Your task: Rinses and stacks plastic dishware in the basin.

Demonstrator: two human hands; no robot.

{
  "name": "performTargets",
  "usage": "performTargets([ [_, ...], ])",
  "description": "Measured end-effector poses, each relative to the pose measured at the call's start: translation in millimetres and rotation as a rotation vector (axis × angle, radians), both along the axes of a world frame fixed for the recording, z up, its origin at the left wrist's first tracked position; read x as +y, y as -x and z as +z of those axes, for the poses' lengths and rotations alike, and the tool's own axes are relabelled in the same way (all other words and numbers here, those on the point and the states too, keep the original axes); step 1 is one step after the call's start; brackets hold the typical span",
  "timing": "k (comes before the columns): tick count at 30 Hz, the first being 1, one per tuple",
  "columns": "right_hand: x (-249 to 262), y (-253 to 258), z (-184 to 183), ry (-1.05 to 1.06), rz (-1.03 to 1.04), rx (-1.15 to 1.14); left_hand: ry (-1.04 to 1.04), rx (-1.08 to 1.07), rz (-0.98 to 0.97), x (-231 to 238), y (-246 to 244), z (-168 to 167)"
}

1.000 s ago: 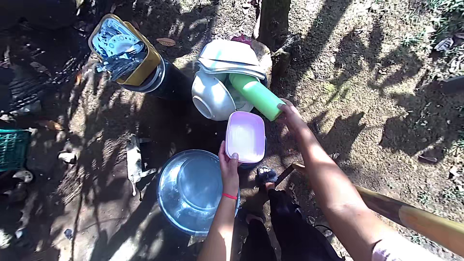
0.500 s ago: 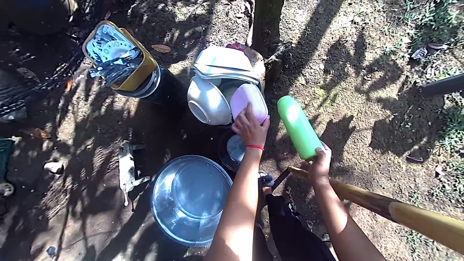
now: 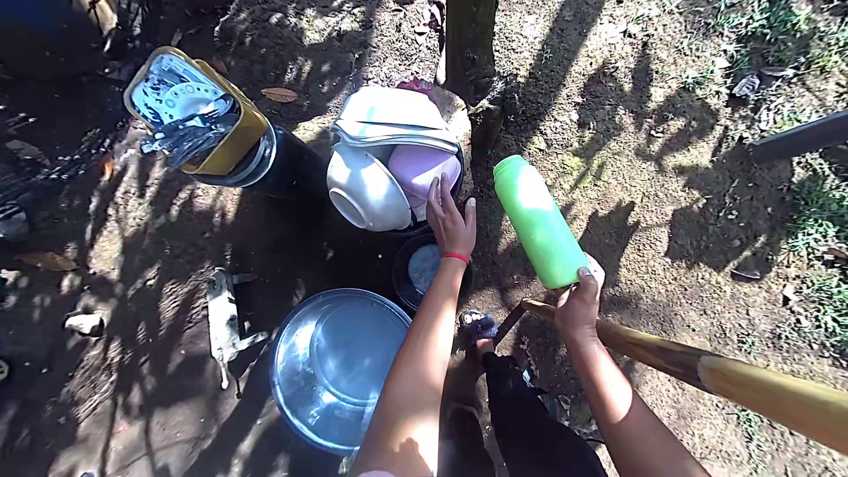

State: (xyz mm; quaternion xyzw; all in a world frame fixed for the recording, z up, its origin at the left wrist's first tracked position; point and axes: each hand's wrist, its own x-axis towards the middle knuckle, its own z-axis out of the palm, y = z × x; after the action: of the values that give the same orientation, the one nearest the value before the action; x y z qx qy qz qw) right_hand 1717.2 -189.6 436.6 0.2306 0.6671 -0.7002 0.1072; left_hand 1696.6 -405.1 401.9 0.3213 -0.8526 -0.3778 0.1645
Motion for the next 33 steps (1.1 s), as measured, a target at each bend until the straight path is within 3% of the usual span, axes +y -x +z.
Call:
performTargets([
  [3,-5,8,-3,0.006,0.061,0.082,-0.311,-0.049,0.084,17,-32,16],
  [8,-14,41,-16,0.034,0.081,0.083,-0.322,-0.232,-0.138,-19,-18,7],
  [11,-10,50,-12,0.208,0.049,-0.057,-0.738,-0.050,-0.017,-34,-11,24],
  [13,-12,46,-6,0.291,0.054,-0.168,-0.934,0.054,-0.047,-25,-30,45],
  [16,-23,23,-2,0.410,0.154,-0.278,-1.003,0.234,-0.134,5,-68,60],
  [19,-36,-5,-2,0.532,0.240,-0.402,-1.057,0.306,0.059,22,-102,64],
  [21,-42,-21,0,0.567,0.381,-0.465,-1.106,0.318,0.256,25,-123,63],
  [25,-50,-36,-6,0.509,0.912,-0.500,-1.106,0.305,0.595,15,-162,57],
  [28,-65,-33,-7,0.291,1.252,-0.456,-1.021,0.292,0.636,1,-189,57],
  [33,-94,-16,24,0.098,1.538,-0.279,-0.920,0.282,0.576,-4,-198,77],
])
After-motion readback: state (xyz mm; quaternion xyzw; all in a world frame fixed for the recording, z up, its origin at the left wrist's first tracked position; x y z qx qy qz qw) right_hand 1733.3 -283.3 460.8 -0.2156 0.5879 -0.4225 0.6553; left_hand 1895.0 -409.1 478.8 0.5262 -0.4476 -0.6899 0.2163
